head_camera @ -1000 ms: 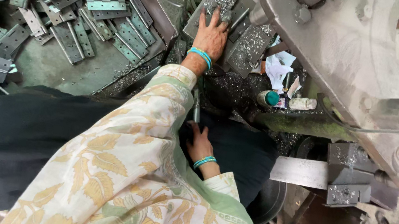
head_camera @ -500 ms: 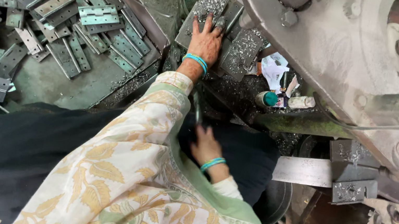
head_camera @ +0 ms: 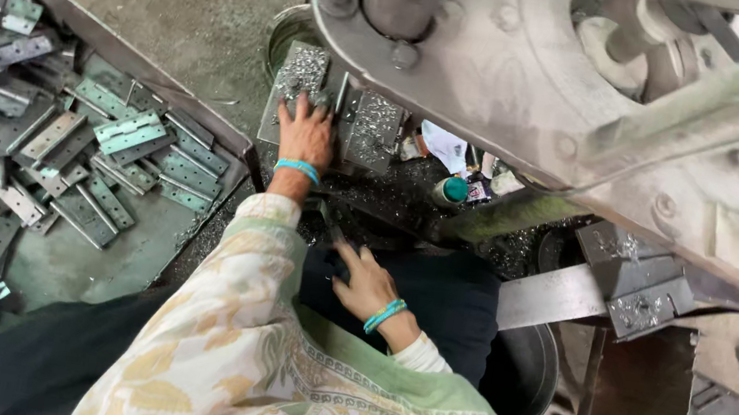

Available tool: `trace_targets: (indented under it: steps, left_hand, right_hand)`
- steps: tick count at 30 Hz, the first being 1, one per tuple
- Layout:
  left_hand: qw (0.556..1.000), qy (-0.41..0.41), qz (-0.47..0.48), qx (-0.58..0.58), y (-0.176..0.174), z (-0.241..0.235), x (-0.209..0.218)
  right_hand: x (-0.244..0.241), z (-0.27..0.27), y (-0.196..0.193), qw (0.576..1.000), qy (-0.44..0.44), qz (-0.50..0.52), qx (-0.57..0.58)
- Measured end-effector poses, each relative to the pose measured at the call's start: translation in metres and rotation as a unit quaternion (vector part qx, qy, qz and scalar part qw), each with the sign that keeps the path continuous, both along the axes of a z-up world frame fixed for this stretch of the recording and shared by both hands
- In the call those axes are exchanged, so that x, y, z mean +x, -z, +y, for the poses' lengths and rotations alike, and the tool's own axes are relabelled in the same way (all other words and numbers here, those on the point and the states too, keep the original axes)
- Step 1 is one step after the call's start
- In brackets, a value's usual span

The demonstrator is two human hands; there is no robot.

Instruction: The person places metal brackets into a machine one by one, holds them while the machine operates, and then puts them into a metal bin.

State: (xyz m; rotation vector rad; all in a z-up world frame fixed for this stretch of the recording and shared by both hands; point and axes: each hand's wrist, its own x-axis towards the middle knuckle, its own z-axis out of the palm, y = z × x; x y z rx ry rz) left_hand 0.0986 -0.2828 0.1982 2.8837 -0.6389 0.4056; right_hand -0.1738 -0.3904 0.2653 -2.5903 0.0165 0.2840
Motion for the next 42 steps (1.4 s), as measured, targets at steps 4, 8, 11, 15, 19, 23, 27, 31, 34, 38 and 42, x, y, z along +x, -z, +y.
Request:
trace_targets:
  steps: [4,8,11,15,19,23,27,31,34,38,42]
  left_hand:
    - [1.0,0.016,0.026,0.009,-0.006,0.024,-0.049]
    - [0.997,0.043,0.03,-0.048,0.004,0.054,-0.097]
    - [0.995,0.066,-0.034,-0.066,0.018,0.067,-0.116]
    - [0.994,0.045,-0.096,-0.042,0.024,0.063,-0.109]
    - [0.991,0.066,-0.09,-0.067,0.015,0.062,-0.096]
    - [0.988,0.07,-0.104,-0.088,-0.019,0.064,-0.098]
    - [0.966,0.022,-0.088,-0.24,-0.051,0.065,-0.112]
    - [0.862,-0.068,-0.02,-0.502,-0.035,0.056,-0.109]
    - [0.714,-0.055,0.16,-0.68,-0.002,0.046,-0.099]
    - [0.552,0.052,0.279,-0.784,0.029,0.036,-0.081]
    - [0.533,0.123,0.341,-0.765,0.012,0.039,-0.057]
  right_hand:
    - [0.006,0.007,-0.015,1.0,-0.007,-0.013,-0.02]
    - [0.007,0.009,-0.016,0.999,-0.006,-0.027,-0.021]
    - [0.007,0.011,-0.021,1.0,0.001,-0.018,-0.023]
    - [0.005,0.017,-0.031,1.0,0.007,-0.007,-0.012]
    - [0.002,0.014,-0.037,1.0,-0.016,-0.011,-0.012]
    - [0.009,0.0,-0.032,0.999,-0.036,0.027,-0.016]
    - [0.034,-0.028,-0.007,0.998,-0.026,-0.051,0.011]
    - [0.074,-0.038,0.013,0.985,0.057,-0.124,0.102]
    - [0.103,-0.036,0.021,0.925,0.142,-0.118,0.333]
    - [0.119,-0.041,0.017,0.815,0.195,-0.186,0.513]
    - [0.13,-0.047,-0.003,0.791,0.188,-0.253,0.524]
